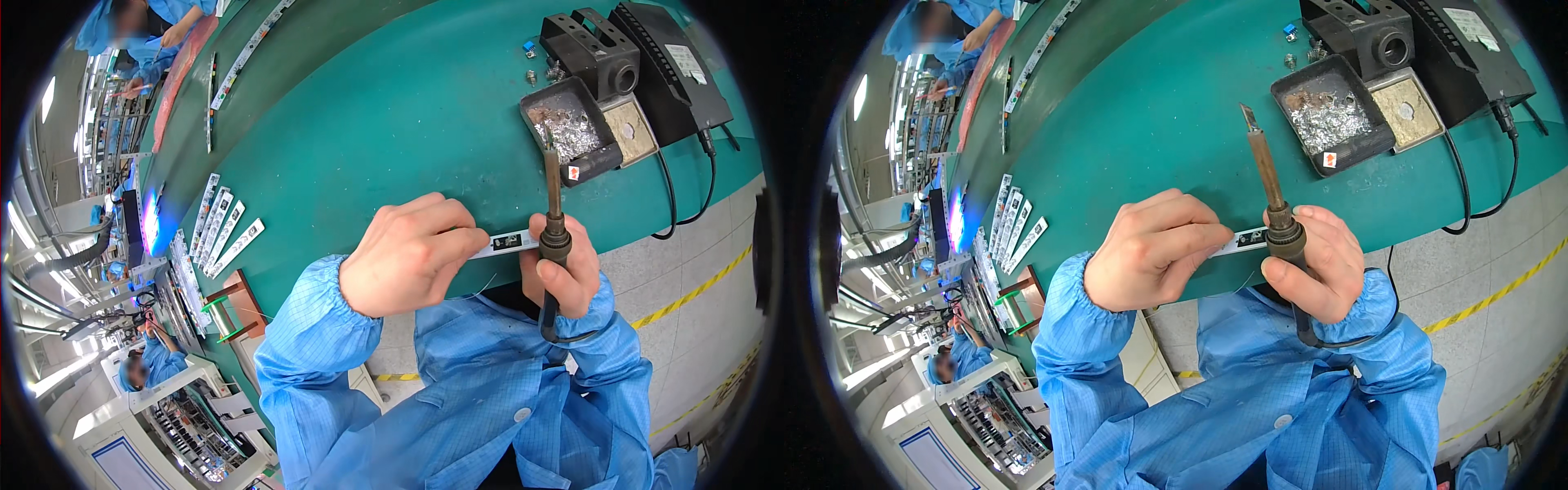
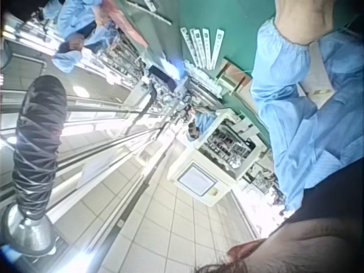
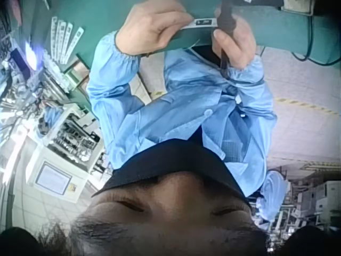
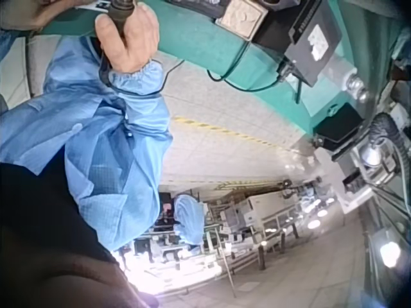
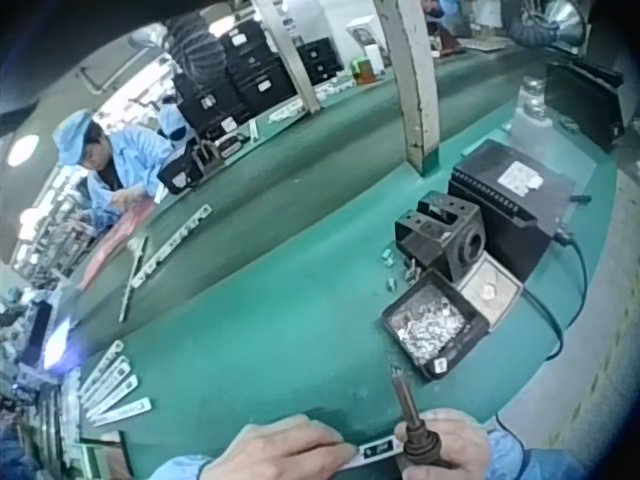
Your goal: Soldering electronic components onto long LED light strips at a manual assembly station.
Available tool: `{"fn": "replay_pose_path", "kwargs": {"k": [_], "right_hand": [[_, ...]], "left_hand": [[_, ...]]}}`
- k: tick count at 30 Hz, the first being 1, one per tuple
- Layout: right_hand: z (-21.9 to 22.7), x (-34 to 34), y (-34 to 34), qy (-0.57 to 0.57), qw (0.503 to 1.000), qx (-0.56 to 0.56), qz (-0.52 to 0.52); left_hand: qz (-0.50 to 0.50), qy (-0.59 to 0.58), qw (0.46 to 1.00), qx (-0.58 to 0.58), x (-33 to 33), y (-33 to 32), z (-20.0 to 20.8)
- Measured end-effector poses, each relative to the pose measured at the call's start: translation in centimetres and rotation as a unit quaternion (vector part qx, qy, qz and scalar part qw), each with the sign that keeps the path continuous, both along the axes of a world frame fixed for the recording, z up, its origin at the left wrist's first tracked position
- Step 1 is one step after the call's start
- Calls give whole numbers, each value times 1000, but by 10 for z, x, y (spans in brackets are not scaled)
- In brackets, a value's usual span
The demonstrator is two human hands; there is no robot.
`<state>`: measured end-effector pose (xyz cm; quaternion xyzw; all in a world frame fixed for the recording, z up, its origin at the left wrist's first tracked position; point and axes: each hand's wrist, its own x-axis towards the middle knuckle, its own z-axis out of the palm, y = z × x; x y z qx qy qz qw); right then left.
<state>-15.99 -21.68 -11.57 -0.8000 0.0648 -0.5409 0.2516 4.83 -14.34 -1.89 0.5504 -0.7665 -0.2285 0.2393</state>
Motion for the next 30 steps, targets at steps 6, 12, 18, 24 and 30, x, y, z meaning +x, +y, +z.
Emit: {"fn": "replay_pose_path", "kwargs": {"k": [6, 12, 18, 24, 30], "right_hand": [[2, 3, 3, -2, 1000, 23, -16], [6, 1, 1, 16, 999, 30, -27], [17, 10, -2, 59, 997, 37, -35], [26, 19, 0, 118, 991, 53, -27], [22, 29, 8, 167, 980, 68, -85]], "left_hand": [[47, 17, 999, -17, -5, 3, -5], [60, 23, 998, -26, -13, 12, 3], [115, -24, 987, -106, -17, 21, -19], [168, 3, 982, -88, -8, 22, -35], [208, -70, 961, -165, -6, 26, -39]]}}
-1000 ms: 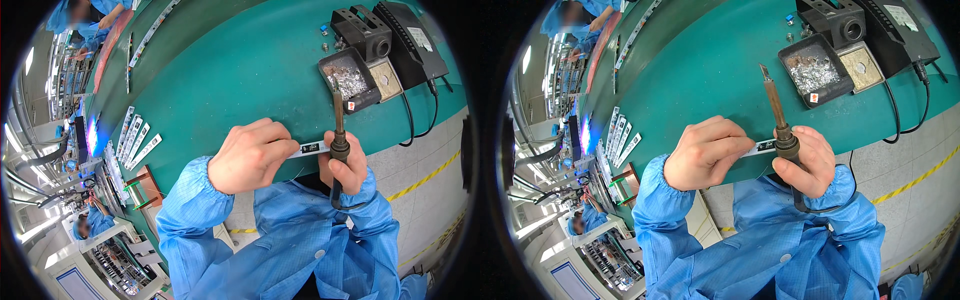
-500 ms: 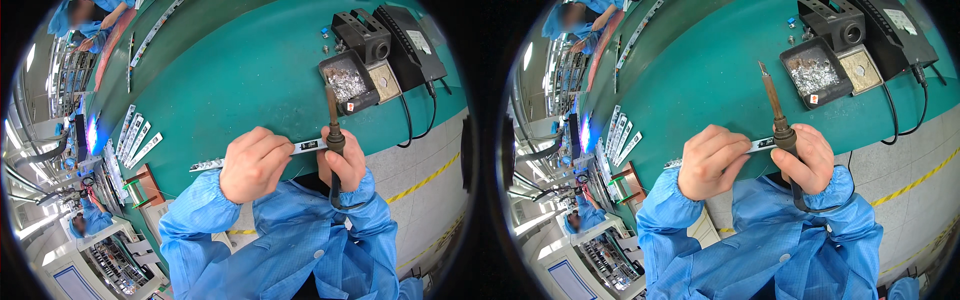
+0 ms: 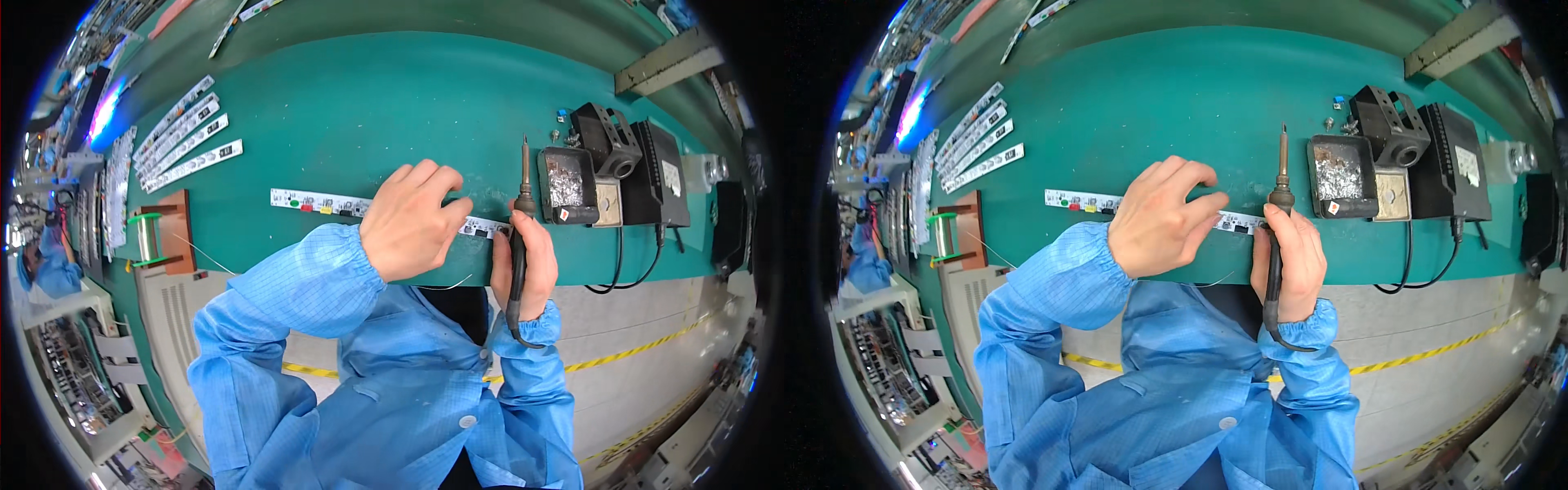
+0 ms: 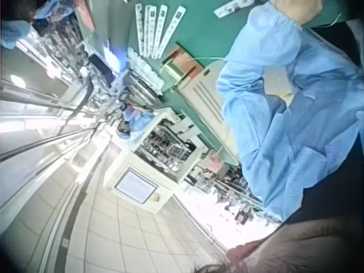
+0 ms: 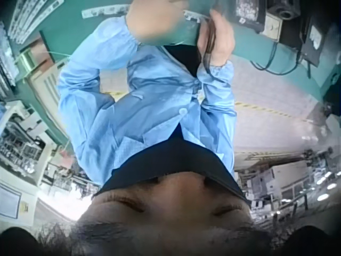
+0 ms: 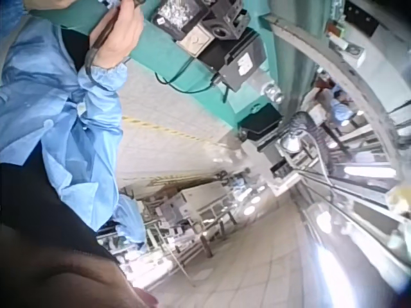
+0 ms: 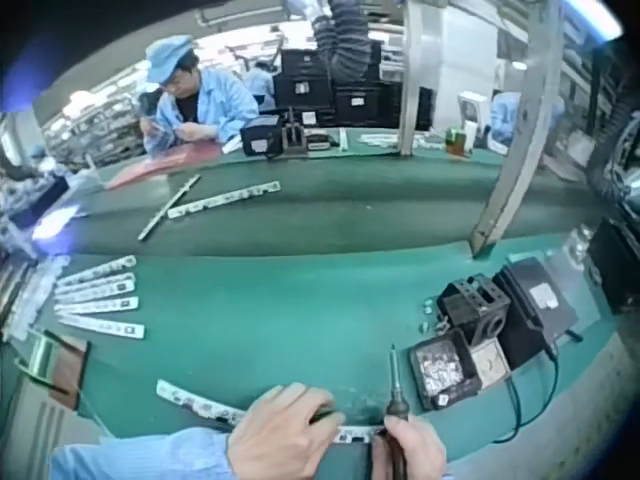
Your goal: Soldering electronic components onto long LED light strips at a manual assembly station.
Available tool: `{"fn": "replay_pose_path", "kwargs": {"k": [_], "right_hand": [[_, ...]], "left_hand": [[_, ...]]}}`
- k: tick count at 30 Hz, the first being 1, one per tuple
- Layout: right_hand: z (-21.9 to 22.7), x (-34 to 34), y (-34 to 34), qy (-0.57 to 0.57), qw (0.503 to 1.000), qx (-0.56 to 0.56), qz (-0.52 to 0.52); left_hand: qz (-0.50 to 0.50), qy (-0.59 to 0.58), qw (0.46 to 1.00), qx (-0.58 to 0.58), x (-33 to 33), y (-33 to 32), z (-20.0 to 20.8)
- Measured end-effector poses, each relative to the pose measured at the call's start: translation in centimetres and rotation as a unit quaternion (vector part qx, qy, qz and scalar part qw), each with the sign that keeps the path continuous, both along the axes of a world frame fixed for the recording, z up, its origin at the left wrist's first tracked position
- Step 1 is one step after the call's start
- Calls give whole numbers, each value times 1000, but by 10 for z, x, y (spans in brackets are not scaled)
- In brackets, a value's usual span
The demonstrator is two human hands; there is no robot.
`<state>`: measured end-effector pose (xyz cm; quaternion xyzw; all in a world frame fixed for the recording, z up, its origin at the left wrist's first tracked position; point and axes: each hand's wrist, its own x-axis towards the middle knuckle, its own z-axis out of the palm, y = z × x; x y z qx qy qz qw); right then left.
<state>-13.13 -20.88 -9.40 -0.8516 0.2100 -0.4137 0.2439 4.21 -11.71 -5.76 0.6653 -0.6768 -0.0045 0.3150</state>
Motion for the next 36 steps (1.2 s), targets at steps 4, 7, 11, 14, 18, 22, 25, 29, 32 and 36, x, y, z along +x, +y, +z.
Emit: {"fn": "replay_pose_path", "kwargs": {"k": [4, 7, 11, 14, 18, 22, 25, 29, 32, 36], "right_hand": [[0, -5, 1, 38, 999, 7, -6], [1, -7, 1, 29, 999, 20, 0], [-4, -13, 1, -14, 997, 71, -17], [-7, -22, 6, -108, 987, 115, -26], [-12, -24, 11, -115, 985, 128, -21], [-7, -24, 13, -115, 986, 118, -27], [5, -36, 31, -95, 963, 247, 46], [21, -42, 51, -110, 902, 377, 179], [26, -41, 46, -140, 926, 322, 136], [39, -42, 19, -114, 958, 257, 55]], "left_hand": [[-54, 57, 997, 24, -22, 33, 22], [-67, 19, 997, 38, -37, 52, 4], [-70, -10, 997, 19, -37, 55, -17], [-28, -17, 999, -20, -40, 54, -23], [-44, 2, 999, -25, -42, 54, -19], [-86, -6, 995, -51, -40, 57, -26], [-69, 131, 985, -91, -55, 61, -21], [-40, 285, 949, -126, -72, 54, -5], [-31, 282, 952, -114, -69, 52, -1], [33, 266, 958, -102, -56, 47, 7]]}}
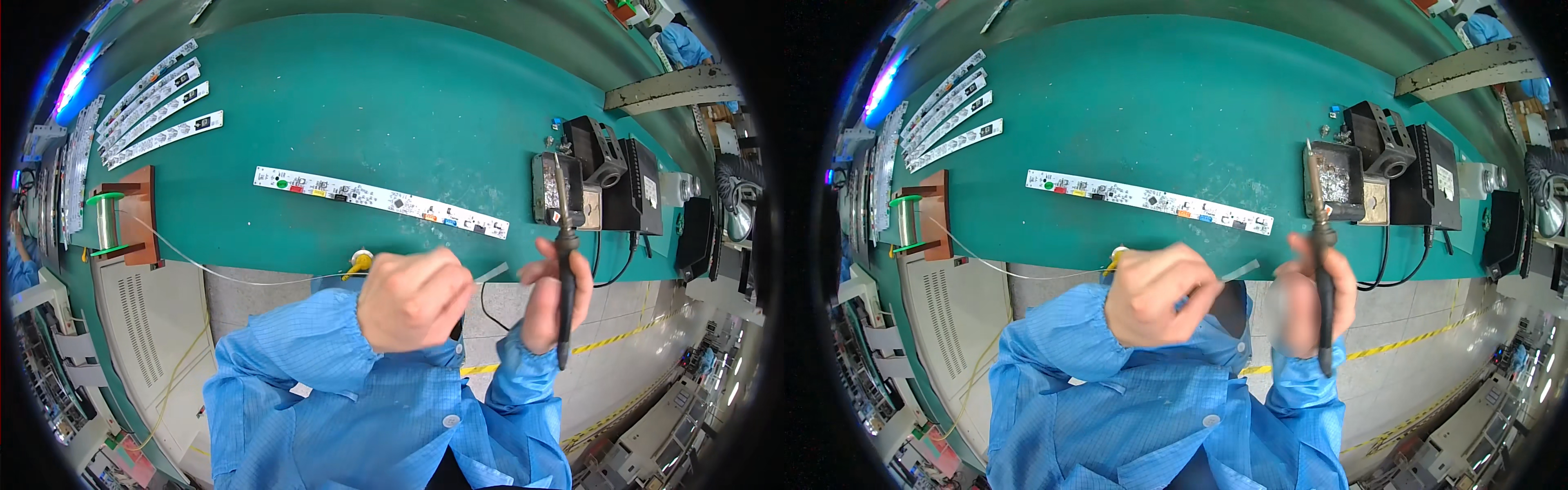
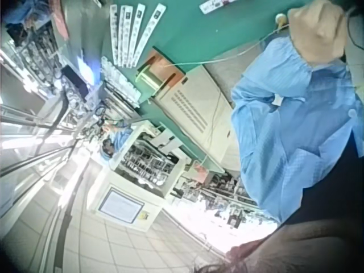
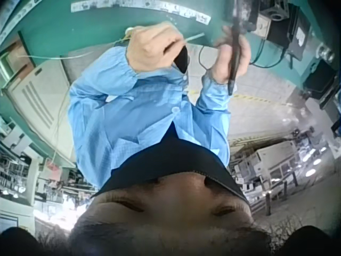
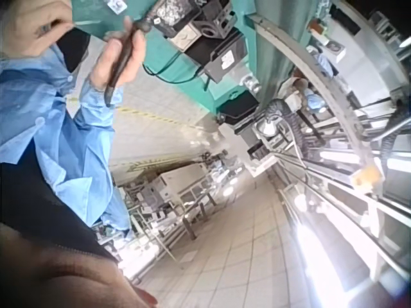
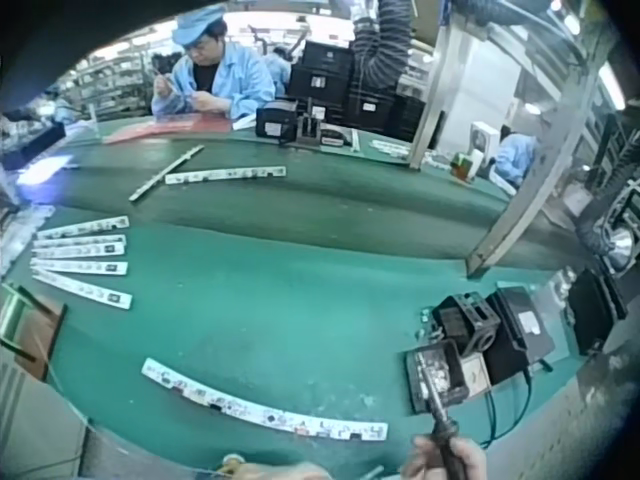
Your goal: Soldering electronic components onto long LED light strips at a manual assembly station.
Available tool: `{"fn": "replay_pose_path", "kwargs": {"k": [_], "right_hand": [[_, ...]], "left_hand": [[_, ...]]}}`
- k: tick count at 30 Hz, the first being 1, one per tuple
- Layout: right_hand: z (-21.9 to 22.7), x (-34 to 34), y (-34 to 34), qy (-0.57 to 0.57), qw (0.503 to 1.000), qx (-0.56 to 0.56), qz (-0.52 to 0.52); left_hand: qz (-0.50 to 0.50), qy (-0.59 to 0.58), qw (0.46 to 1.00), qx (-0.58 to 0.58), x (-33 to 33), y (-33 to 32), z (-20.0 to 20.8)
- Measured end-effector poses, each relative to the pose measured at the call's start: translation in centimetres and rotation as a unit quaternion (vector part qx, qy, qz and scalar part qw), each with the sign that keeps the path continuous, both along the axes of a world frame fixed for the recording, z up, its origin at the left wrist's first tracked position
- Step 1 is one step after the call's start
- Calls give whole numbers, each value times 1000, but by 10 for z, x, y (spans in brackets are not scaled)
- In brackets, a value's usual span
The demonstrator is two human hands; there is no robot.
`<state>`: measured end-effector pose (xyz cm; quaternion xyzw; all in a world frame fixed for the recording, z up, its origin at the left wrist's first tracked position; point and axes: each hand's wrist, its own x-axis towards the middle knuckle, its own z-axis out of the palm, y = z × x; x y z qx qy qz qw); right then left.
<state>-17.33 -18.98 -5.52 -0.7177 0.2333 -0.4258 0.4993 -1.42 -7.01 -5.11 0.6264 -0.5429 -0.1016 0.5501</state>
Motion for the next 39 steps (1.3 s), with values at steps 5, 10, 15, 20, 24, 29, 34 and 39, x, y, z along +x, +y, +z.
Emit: {"fn": "replay_pose_path", "kwargs": {"k": [5, 10, 15, 20, 24, 29, 34, 39], "right_hand": [[13, -8, -37, 71, 996, 15, 52], [20, -1, -41, 91, 983, 150, 50], [18, 5, -45, 108, 979, 165, 44], [18, 9, -46, 127, 976, 174, 32], [17, 10, -50, 133, 972, 193, 25], [15, 11, -52, 130, 973, 191, 23], [16, 10, -51, 128, 972, 193, 27], [14, 11, -50, 118, 974, 193, 22]], "left_hand": [[105, -7, 994, 26, 15, -14, -18], [104, 4, 994, 37, 13, -19, -26], [100, 18, 994, 44, 14, -19, -28], [104, -5, 994, 24, 14, -21, -32], [101, -7, 994, 37, 13, -20, -30], [100, 3, 994, 53, 13, -19, -28], [102, -2, 993, 55, 13, -20, -28], [105, -12, 993, 51, 13, -20, -28]]}}
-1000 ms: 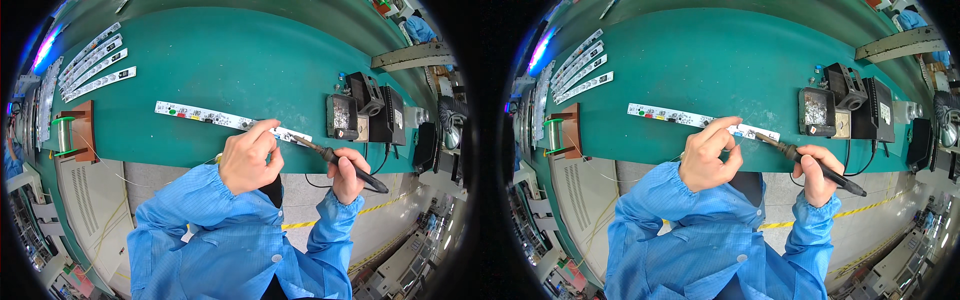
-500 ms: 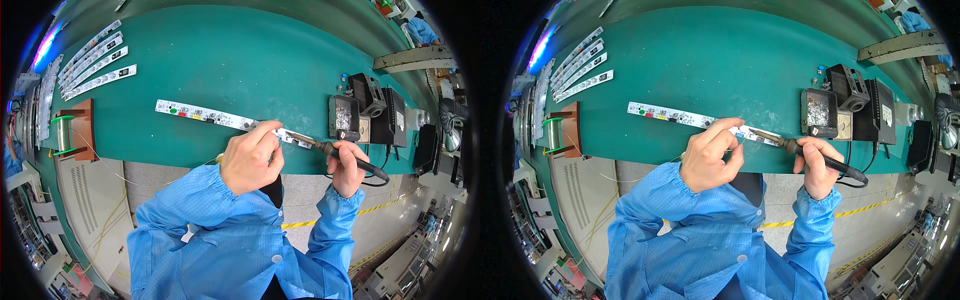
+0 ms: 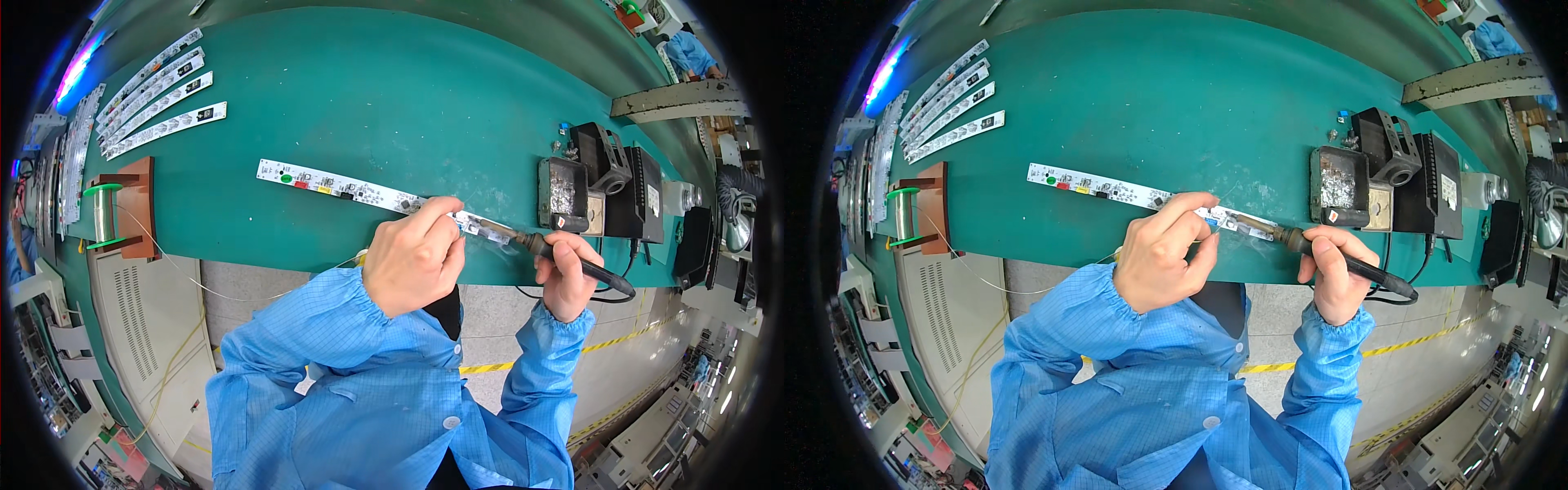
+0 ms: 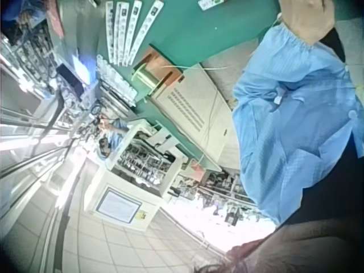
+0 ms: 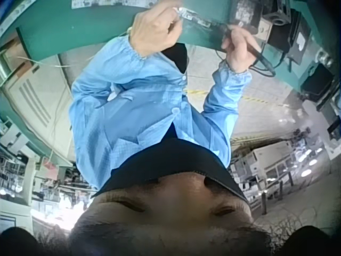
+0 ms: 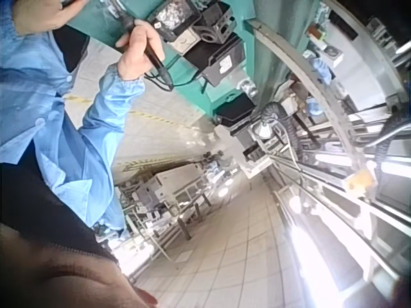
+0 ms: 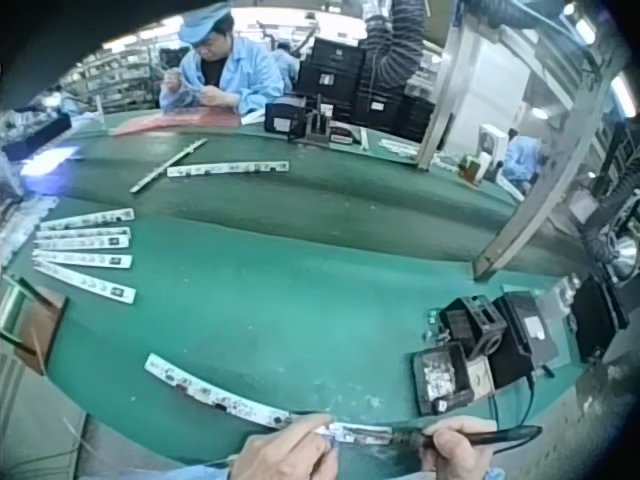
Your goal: Soldering electronic components onto long LED light strips at a manual assembly station.
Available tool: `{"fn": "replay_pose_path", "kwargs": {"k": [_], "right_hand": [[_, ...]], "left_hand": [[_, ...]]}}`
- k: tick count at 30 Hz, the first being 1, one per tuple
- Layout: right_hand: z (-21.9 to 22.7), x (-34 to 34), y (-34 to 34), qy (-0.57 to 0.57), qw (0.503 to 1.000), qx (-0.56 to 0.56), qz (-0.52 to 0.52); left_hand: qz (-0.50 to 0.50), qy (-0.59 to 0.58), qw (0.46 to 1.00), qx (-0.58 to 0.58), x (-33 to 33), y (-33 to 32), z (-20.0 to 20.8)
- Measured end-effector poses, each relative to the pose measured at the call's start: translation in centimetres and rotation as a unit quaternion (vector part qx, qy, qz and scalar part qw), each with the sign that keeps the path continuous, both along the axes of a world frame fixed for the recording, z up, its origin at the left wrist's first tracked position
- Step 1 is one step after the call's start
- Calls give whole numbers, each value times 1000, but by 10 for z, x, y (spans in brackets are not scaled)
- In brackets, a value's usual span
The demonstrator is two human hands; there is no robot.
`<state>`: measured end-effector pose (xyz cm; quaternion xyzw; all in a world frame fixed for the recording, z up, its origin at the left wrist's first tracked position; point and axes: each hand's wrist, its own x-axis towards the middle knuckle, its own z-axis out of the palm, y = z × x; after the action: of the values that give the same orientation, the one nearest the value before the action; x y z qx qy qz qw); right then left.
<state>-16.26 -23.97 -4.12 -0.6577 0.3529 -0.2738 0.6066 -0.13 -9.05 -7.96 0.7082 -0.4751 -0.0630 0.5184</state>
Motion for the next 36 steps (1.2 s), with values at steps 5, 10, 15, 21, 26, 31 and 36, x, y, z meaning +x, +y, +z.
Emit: {"fn": "replay_pose_path", "kwargs": {"k": [5, 10, 15, 21, 26, 31, 36], "right_hand": [[0, 0, 1, -2, 1000, -3, -4], [-2, -1, 0, -10, 1000, -6, 10], [-3, -2, 0, -6, 1000, -9, 3], [-5, -4, 0, -10, 1000, -13, 2], [-3, -5, 0, 26, 1000, -10, -8], [-2, -3, 3, 17, 1000, -17, -7], [-2, -5, 3, 19, 999, -26, -4]], "left_hand": [[-1, -3, 1000, 2, 0, 0, 0], [1, -2, 1000, 5, 0, 0, 0], [1, 2, 1000, 1, 0, 0, 0], [0, 8, 1000, -2, 0, -1, 0], [-4, 0, 999, 35, 0, 2, 3], [6, 0, 1000, -1, 0, 0, -1], [2, -2, 1000, 10, 0, 0, 2]]}}
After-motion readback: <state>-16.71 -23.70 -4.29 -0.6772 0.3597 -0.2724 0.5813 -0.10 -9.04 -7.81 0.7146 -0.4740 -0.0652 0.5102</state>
